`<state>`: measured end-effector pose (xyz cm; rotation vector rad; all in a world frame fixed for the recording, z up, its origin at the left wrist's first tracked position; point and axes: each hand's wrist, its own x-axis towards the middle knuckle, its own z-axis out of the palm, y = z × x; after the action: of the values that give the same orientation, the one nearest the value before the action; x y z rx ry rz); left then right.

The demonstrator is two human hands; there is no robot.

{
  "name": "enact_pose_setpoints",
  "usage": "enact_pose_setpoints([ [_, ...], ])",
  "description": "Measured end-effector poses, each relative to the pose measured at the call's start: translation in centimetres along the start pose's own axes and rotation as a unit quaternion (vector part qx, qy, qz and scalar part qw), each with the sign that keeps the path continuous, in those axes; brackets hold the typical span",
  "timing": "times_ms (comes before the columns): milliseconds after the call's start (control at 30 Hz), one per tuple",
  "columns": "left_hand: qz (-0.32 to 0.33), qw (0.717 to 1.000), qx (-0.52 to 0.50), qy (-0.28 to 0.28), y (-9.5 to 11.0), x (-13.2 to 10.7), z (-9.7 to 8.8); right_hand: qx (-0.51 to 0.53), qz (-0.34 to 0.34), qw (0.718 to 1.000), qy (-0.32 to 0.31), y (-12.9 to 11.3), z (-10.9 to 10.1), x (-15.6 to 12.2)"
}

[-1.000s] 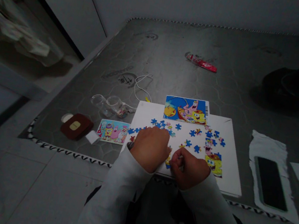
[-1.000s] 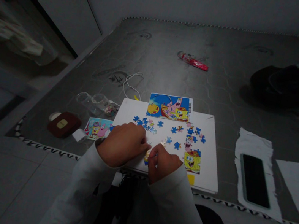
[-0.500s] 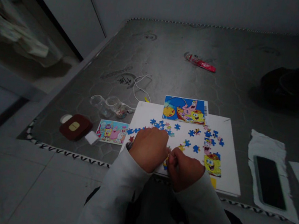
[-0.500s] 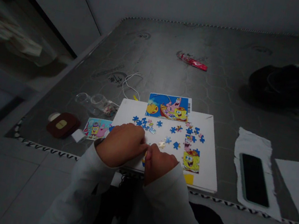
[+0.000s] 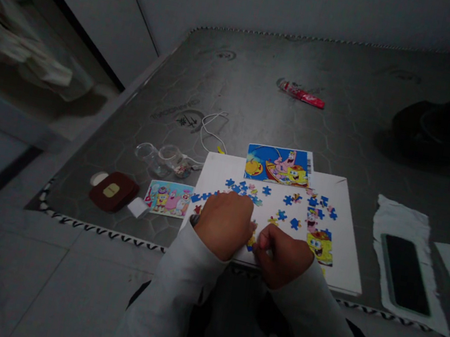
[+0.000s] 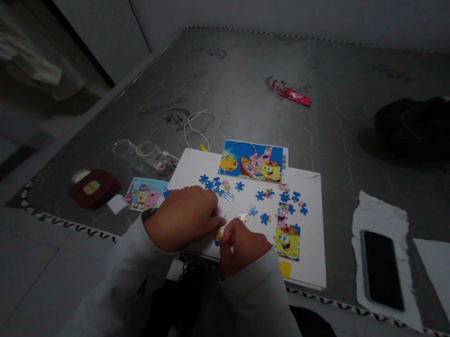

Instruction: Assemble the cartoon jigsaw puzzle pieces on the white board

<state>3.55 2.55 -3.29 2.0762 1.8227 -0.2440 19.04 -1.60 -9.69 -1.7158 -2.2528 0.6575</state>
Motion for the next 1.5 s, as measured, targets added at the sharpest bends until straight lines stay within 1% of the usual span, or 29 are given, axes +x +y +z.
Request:
enact_pose_setpoints([
  [100, -0.004, 1.000, 0.003, -0.004, 0.0, -0.1, 0.1, -0.010, 0.019, 1.000, -0.016, 0.0, 0.2, 0.1],
  [200, -0.002, 1.000, 0.006, -0.002, 0.0, -0.1, 0.2, 0.001, 0.031, 0.999, -0.023, -0.1, 0.0, 0.1],
  [433, -0.003, 1.000, -0.002, -0.002, 0.0, -0.1, 0.1, -0.039, 0.049, 0.998, -0.007, -0.2, 0.1, 0.3],
  [500, -0.001, 1.000, -0.002, 0.002, 0.0, -0.1, 0.1, -0.056, 0.049, 0.997, -0.007, -0.3, 0.0, 0.4],
  [700, -0.002, 1.000, -0.004, -0.003, 0.1, -0.1, 0.1, -0.127, 0.047, 0.990, -0.034, -0.8, -0.4, 0.3],
  [900, 0.001, 1.000, -0.001, 0.001, 0.1, -0.2, 0.1, -0.132, 0.053, 0.989, -0.041, -1.1, -0.9, 0.3],
  [1133, -0.005, 1.000, 0.005, -0.009, 0.2, -0.1, 0.0, -0.149, 0.067, 0.985, -0.062, -1.1, -1.5, 0.8],
  [1267, -0.004, 1.000, 0.008, -0.003, 0.2, -0.1, 0.1, -0.148, 0.054, 0.986, -0.048, -0.8, -1.3, 0.8],
  [1400, -0.010, 1.000, 0.003, -0.014, 0.2, -0.1, 0.0, -0.142, 0.024, 0.990, -0.004, -0.9, -0.9, 0.4],
  [1500, -0.014, 1.000, 0.001, -0.021, 0.2, 0.0, -0.2, -0.146, 0.016, 0.989, -0.005, -1.2, -0.6, 0.4],
])
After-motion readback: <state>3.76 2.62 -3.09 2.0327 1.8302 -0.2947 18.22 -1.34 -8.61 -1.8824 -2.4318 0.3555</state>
